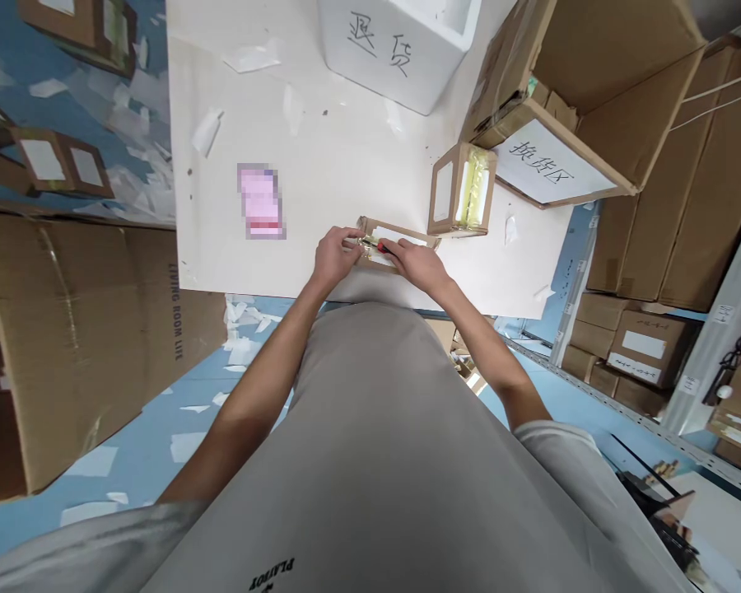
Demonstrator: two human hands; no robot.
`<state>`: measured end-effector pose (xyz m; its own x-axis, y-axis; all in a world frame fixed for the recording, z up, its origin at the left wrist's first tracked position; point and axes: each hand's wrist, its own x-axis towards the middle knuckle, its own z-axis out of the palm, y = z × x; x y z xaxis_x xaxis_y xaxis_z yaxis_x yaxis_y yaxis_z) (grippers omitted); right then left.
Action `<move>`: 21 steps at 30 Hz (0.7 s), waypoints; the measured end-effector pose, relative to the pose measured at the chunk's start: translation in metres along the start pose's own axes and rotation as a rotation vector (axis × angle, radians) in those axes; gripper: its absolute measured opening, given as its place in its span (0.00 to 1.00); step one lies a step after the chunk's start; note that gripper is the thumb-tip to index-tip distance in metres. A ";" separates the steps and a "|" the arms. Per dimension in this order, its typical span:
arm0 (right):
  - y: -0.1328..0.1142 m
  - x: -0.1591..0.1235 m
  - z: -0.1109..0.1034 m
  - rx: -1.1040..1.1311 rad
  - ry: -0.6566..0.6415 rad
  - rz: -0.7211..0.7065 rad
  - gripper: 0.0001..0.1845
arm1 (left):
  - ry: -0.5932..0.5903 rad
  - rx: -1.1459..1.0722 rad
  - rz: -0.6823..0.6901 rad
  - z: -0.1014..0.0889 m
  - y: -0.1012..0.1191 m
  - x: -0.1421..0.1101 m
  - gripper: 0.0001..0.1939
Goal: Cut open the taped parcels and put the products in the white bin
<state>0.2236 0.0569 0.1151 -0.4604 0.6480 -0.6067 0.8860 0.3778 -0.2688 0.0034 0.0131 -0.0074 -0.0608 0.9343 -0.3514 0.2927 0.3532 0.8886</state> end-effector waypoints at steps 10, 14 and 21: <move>-0.018 0.010 -0.017 -0.297 -0.092 -0.022 0.30 | 0.022 -0.030 -0.006 0.004 -0.007 0.005 0.17; -0.033 0.013 -0.022 -0.316 -0.102 0.006 0.33 | 0.025 -0.020 -0.004 0.007 -0.007 0.005 0.16; 0.000 -0.006 -0.023 -0.333 -0.136 0.091 0.28 | 0.074 -0.027 -0.063 0.009 0.000 0.001 0.16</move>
<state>0.2249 0.0680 0.1366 -0.3490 0.6033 -0.7171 0.8463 0.5316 0.0354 0.0122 0.0131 -0.0107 -0.1494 0.9107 -0.3852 0.2600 0.4121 0.8733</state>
